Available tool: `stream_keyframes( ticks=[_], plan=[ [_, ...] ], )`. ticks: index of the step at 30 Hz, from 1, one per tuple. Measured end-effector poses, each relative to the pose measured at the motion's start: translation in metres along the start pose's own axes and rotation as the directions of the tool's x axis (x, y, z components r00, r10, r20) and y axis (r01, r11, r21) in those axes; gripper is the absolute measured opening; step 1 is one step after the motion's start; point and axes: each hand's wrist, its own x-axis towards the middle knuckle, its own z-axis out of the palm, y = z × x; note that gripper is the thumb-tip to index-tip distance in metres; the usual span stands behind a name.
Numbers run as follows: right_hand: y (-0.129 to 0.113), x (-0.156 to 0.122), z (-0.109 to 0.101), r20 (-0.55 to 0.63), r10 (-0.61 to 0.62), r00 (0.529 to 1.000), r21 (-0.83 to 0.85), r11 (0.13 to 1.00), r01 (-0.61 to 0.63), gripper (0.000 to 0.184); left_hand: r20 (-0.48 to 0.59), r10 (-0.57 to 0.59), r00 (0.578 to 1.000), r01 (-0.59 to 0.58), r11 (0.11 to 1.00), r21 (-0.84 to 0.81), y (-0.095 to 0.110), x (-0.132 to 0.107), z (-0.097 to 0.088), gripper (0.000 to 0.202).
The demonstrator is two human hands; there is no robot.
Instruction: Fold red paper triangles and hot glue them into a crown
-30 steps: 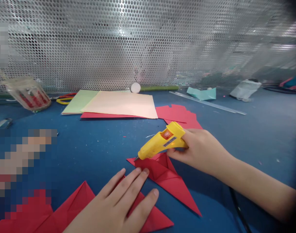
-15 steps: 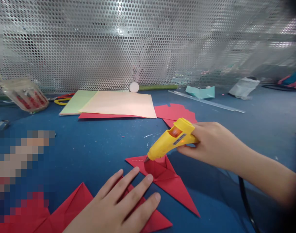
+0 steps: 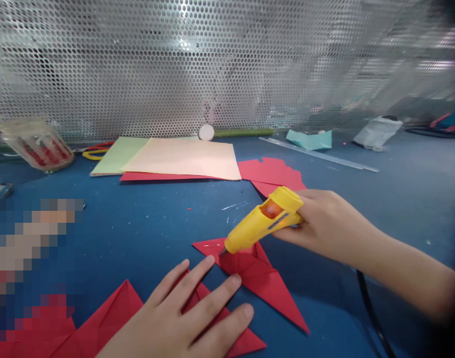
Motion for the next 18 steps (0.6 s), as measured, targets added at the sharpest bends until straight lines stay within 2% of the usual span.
stream_keyframes(
  ticks=[7, 15, 18],
  plan=[
    [-0.001, 0.005, 0.006, -0.106, -0.051, 0.993, 0.023, 0.998, 0.054, 0.009, -0.021, -0.019, 1.0, 0.019, 1.0, -0.013, 0.0, 0.0, 0.0, 0.049],
    [-0.019, 0.008, 0.016, -0.018, 0.113, 0.993, 0.086, 0.99, -0.111, 0.006, -0.034, -0.023, 0.999, 0.023, 1.0, -0.01, 0.002, -0.002, 0.001, 0.049],
    [-0.02, 0.007, 0.017, -0.067, 0.145, 0.987, 0.075, 0.987, -0.14, 0.002, -0.026, -0.014, 1.0, 0.014, 1.0, -0.018, 0.003, -0.001, 0.001, 0.046]
  ],
)
